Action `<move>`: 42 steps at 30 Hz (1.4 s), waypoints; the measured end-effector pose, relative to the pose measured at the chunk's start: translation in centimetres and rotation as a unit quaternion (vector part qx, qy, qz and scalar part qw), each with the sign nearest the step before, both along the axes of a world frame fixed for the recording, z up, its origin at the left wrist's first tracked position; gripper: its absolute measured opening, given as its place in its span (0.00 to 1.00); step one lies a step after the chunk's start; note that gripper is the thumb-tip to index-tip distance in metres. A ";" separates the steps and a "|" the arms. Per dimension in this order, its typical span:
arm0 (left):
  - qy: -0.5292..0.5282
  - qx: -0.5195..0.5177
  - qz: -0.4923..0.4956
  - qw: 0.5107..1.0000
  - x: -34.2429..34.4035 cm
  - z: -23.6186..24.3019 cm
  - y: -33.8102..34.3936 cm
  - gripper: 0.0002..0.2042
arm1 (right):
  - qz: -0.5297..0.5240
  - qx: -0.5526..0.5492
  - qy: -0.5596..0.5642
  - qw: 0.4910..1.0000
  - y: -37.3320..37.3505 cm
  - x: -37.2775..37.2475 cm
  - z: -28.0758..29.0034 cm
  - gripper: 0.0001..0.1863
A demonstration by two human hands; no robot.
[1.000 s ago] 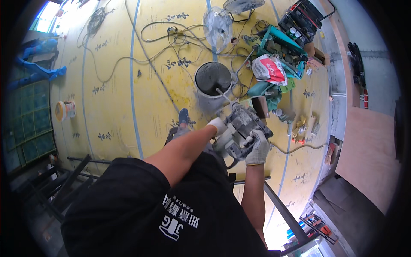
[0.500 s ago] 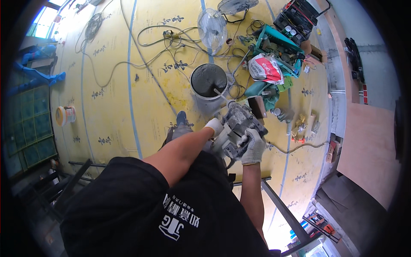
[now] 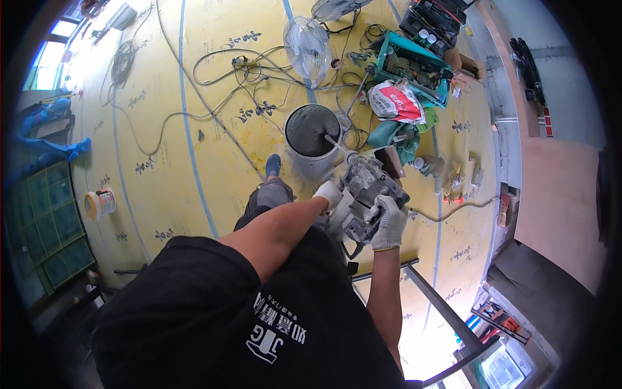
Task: Mixes mortar in a bucket and uses a pressurized applicator to apply it to gaps in an interior wall.
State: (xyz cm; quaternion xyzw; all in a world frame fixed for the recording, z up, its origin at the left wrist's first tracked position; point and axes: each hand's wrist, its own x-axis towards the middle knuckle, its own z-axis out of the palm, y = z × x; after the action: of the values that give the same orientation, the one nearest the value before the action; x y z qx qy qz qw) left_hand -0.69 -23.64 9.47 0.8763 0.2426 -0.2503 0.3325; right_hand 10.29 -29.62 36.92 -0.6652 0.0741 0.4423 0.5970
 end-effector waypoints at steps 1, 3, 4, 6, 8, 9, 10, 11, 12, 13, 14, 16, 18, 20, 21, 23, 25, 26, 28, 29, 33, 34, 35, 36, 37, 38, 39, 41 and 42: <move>0.000 -0.004 -0.004 1.000 -0.6 0.1 0.1 0.15 | -0.006 0.005 -0.008 1.000 0.6 -0.5 0.1 0.03; -0.023 -0.086 0.152 0.984 -1.3 -0.2 1.1 0.16 | -0.012 0.011 -0.011 1.000 1.8 -1.3 0.4 0.04; -0.025 -0.086 0.151 0.984 -1.2 -0.4 2.0 0.16 | -0.015 0.018 -0.013 1.000 2.3 -1.6 0.5 0.04; -0.012 -0.066 0.056 0.996 -1.1 0.5 3.3 0.16 | -0.029 0.017 -0.003 0.999 2.7 -1.7 0.2 0.05; -0.020 -0.063 0.057 0.996 -1.4 0.7 4.2 0.16 | -0.036 0.018 0.007 0.999 3.0 -1.8 0.0 0.06; -0.027 -0.058 0.063 0.996 -1.4 0.4 4.5 0.16 | -0.033 0.011 0.009 0.999 3.3 -1.8 0.1 0.07; -0.028 -0.057 0.064 0.996 -1.3 0.1 4.7 0.16 | -0.029 0.004 0.011 1.000 3.5 -1.8 0.1 0.07; -0.028 -0.087 0.137 0.986 -1.2 0.1 4.7 0.16 | -0.030 0.004 0.010 0.999 3.8 -1.9 0.2 0.07; -0.027 -0.116 0.210 0.970 -1.1 0.2 4.7 0.16 | -0.020 0.002 0.009 1.000 4.0 -1.8 0.4 0.07; -0.028 -0.117 0.209 0.970 -1.2 0.2 4.6 0.16 | -0.009 0.000 0.008 1.000 4.2 -1.8 0.6 0.07; -0.030 -0.107 0.214 0.971 -1.4 0.4 4.7 0.15 | -0.009 0.000 0.007 1.000 4.3 -1.7 0.5 0.07; -0.034 -0.098 0.219 0.970 -1.4 0.9 4.7 0.15 | 0.008 0.007 0.024 1.000 4.4 -1.4 0.4 0.07; -0.021 -0.130 0.275 0.952 -1.2 0.3 4.5 0.15 | 0.042 0.024 0.012 0.999 4.9 -1.2 0.6 0.08; -0.027 -0.122 0.276 0.953 -1.4 0.0 4.7 0.15 | 0.076 0.041 0.000 0.996 5.3 -1.0 0.7 0.08; -0.031 -0.113 0.274 0.955 -1.4 0.1 4.7 0.15 | 0.080 0.042 0.004 0.996 5.4 -0.8 0.7 0.08; -0.031 -0.124 0.301 0.945 -1.1 0.2 4.6 0.15 | 0.086 0.048 0.000 0.995 5.7 -0.7 0.7 0.08; -0.032 -0.133 0.330 0.934 -1.1 0.1 5.0 0.16 | 0.093 0.053 0.009 0.994 5.8 -0.6 0.6 0.08; -0.036 -0.138 0.346 0.927 -1.3 0.2 5.2 0.16 | 0.092 0.057 0.020 0.994 5.8 -0.5 0.5 0.08; -0.041 -0.143 0.364 0.919 -1.6 0.6 5.5 0.17 | 0.094 0.060 0.033 0.993 5.7 -0.3 0.2 0.08; -0.019 -0.185 0.401 0.897 -1.4 1.9 6.5 0.18 | 0.087 0.066 0.046 0.993 6.0 0.0 -0.3 0.08; -0.024 -0.181 0.384 0.905 -2.1 2.1 7.1 0.23 | 0.096 0.068 0.055 0.992 6.3 -0.3 0.1 0.08; -0.025 -0.180 0.386 0.904 -2.2 2.0 7.1 0.23 | 0.105 0.072 0.057 0.990 6.5 -0.4 0.2 0.08; -0.024 -0.193 0.407 0.892 -2.4 2.4 7.2 0.24 | 0.110 0.075 0.059 0.989 6.4 -0.5 0.1 0.08; -0.022 -0.206 0.428 0.880 -2.6 2.8 7.2 0.24 | 0.109 0.076 0.058 0.989 6.4 -0.6 0.0 0.08; -0.022 -0.205 0.427 0.880 -2.7 3.1 7.3 0.24 | 0.113 0.084 0.050 0.989 6.4 -0.7 -0.2 0.08; -0.019 -0.203 0.429 0.880 -3.0 3.0 7.3 0.24 | 0.121 0.093 0.043 0.987 6.5 -0.8 -0.3 0.08; -0.015 -0.200 0.431 0.880 -3.2 2.9 7.2 0.24 | 0.123 0.093 0.044 0.987 6.6 -0.9 -0.5 0.08; -0.028 -0.191 0.411 0.891 -3.8 3.2 7.1 0.25 | 0.130 0.090 0.047 0.986 6.7 -1.0 -0.8 0.08; -0.040 -0.182 0.387 0.903 -3.9 3.6 7.1 0.25 | 0.130 0.091 0.048 0.986 6.7 -1.1 -0.9 0.08</move>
State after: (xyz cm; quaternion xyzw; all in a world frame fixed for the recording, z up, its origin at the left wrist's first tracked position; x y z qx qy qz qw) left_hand -4.62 -16.56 13.08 0.6467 0.4995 -0.1060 0.5666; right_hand 9.23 -22.95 36.06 -0.5905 -0.0254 0.5523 0.5878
